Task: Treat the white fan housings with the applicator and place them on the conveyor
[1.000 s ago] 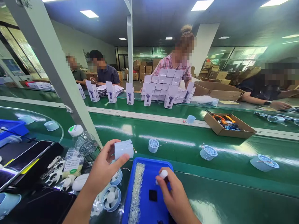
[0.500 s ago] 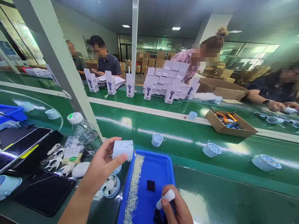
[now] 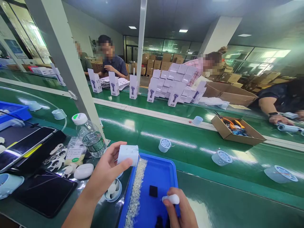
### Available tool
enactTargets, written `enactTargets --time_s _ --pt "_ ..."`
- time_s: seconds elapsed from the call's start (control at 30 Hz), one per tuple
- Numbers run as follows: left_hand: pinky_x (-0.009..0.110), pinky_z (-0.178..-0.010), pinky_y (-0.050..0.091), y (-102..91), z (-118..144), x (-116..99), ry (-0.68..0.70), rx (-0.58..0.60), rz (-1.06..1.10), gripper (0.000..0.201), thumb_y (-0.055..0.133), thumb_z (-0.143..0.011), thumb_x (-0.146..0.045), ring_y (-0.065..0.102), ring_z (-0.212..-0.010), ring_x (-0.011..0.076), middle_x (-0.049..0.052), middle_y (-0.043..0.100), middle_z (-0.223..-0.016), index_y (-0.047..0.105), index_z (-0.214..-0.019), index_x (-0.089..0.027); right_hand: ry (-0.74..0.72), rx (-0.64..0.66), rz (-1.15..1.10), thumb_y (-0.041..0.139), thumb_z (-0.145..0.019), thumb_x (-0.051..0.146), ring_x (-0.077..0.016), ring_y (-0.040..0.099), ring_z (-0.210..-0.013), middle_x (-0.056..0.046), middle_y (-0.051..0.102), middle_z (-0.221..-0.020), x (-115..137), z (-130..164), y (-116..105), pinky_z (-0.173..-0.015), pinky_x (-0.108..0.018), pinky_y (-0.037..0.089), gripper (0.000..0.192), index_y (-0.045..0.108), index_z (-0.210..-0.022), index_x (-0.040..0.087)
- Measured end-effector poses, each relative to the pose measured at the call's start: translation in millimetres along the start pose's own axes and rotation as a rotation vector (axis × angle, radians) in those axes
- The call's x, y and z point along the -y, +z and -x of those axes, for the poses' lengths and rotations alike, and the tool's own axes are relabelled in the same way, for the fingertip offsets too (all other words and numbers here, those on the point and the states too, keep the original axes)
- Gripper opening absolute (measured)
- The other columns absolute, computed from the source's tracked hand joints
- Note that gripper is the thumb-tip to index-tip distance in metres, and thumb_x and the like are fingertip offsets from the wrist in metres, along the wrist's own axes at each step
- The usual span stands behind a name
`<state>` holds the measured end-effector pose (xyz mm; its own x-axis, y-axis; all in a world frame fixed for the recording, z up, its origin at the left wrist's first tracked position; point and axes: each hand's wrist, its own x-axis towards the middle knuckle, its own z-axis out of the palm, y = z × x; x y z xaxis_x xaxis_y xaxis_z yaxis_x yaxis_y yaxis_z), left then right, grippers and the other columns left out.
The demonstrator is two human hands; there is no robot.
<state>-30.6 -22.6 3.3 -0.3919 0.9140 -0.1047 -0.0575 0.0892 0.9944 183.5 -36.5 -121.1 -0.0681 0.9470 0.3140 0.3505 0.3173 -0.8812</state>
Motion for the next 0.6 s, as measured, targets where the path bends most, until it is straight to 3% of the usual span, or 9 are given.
enactTargets --time_s 0.2,0.27,0.5,0.6 --pt "0.029 -0.072 0.05 -2.3 -1.3 5.3 -0.003 0.004 0.037 0.045 0.073 -0.068 -0.039 0.062 -0.089 0.0224 0.004 0.066 -0.098 0.056 -0.107 -0.025 0.226 -0.062 -0.028 0.041 -0.09 0.06 -0.0186 0.06 -0.074 -0.005 0.063 -0.089 -17.8 -8.5 1.3 -0.07 -0.03 0.049 0.041 0.055 -0.099 0.022" --pt "0.029 -0.072 0.049 -2.7 -1.6 6.5 -0.006 0.004 0.055 0.045 0.073 -0.067 -0.039 0.062 -0.088 0.0221 0.003 0.066 -0.096 0.057 -0.107 -0.025 0.233 -0.056 -0.049 0.04 -0.09 0.059 -0.0193 0.061 -0.077 -0.005 0.063 -0.092 -19.4 -8.7 3.4 -0.072 -0.031 0.049 0.041 0.054 -0.1 0.022" --pt "0.026 -0.071 0.049 1.0 -1.1 5.5 -0.026 0.032 0.094 0.044 0.075 -0.067 -0.036 0.061 -0.087 0.0186 0.001 0.066 -0.095 0.058 -0.107 -0.025 0.036 0.056 0.022 0.043 -0.094 0.044 -0.0162 0.06 -0.075 -0.002 0.063 -0.085 -4.4 -22.2 3.5 -0.069 -0.024 0.048 0.024 0.056 -0.099 0.024" --pt "0.025 -0.071 0.048 4.7 0.9 3.7 -0.011 0.039 0.111 0.042 0.076 -0.066 -0.034 0.061 -0.085 0.0179 0.001 0.066 -0.092 0.06 -0.104 -0.024 -0.125 0.15 0.081 0.044 -0.095 0.03 -0.0153 0.061 -0.076 -0.002 0.064 -0.086 0.4 -34.7 6.9 -0.069 -0.022 0.049 0.014 0.057 -0.097 0.024"
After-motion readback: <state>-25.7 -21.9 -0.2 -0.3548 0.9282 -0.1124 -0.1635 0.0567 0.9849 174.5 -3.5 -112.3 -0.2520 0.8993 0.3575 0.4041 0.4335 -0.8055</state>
